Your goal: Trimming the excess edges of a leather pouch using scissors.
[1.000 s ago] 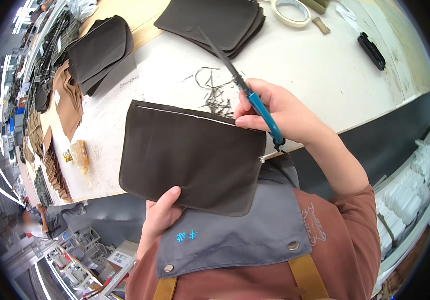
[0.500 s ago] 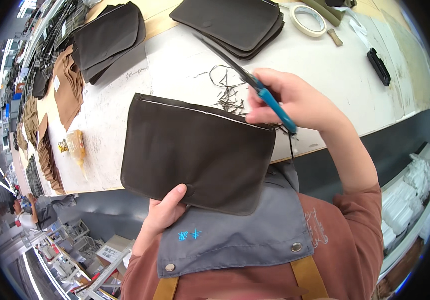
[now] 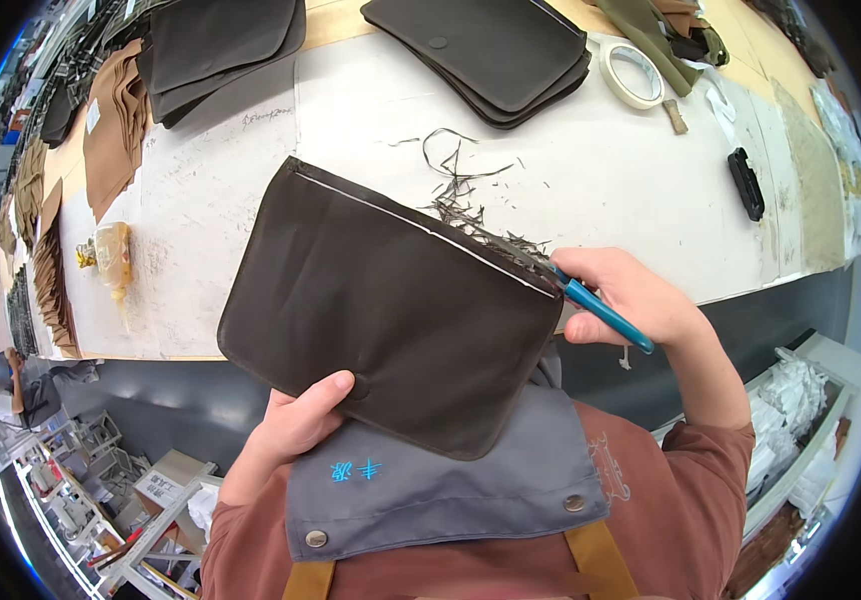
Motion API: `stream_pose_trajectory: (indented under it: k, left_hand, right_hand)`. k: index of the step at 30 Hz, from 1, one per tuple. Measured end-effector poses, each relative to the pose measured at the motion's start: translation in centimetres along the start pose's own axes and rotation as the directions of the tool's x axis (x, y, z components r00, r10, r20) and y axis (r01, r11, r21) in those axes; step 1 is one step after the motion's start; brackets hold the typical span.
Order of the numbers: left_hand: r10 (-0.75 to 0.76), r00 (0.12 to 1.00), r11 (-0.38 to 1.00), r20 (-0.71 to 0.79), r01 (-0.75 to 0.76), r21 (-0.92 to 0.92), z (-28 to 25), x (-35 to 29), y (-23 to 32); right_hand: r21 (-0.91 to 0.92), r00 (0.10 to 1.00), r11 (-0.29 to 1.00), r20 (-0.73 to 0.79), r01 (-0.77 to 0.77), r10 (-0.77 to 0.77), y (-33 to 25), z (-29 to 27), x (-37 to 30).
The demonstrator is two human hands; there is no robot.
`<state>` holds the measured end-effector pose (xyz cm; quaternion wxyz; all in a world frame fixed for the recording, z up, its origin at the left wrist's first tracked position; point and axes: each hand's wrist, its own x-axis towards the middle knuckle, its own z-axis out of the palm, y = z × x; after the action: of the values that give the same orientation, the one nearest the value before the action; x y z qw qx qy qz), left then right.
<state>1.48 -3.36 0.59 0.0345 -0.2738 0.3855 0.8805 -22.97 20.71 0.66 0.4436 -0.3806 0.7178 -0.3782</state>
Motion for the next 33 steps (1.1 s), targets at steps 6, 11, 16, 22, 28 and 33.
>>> stream_pose_trajectory:
  k: [6,11,16,22,28,33]
  left_hand:
    - [-0.086,0.991,0.995,-0.105,0.091,0.036,0.32,-0.16,0.01]
    - [-0.136,0.983,0.989,-0.125,0.143,0.041,0.43,0.14,0.27]
    - [-0.081,0.997,0.990,-0.018,0.082,0.111,0.32,0.41,0.17]
    - [-0.090,0.996,0.988,-0.029,0.092,0.121,0.63,0.57,0.27]
    - [-0.107,0.993,0.985,-0.044,0.112,0.132,0.47,0.67,0.28]
    - [-0.116,0.991,0.980,-0.062,0.125,0.157,0.29,0.68,0.26]
  right_hand:
    - [-0.120,0.999,0.992,0.020,0.033,-0.031,-0.59,-0.47,0.08]
    - [-0.092,0.999,0.996,0.031,-0.019,0.022,-0.87,-0.62,0.05]
    - [-0.030,0.999,0.999,0.015,-0.032,0.032,-0.70,-0.50,-0.11]
    - [-0.007,0.997,0.997,0.006,-0.076,0.076,-0.75,-0.65,-0.05]
    - [0.037,0.995,0.994,0.002,-0.099,0.099,-0.34,-0.49,-0.12]
    - [0.029,0.994,0.994,-0.018,-0.109,0.109,-0.51,-0.47,-0.11]
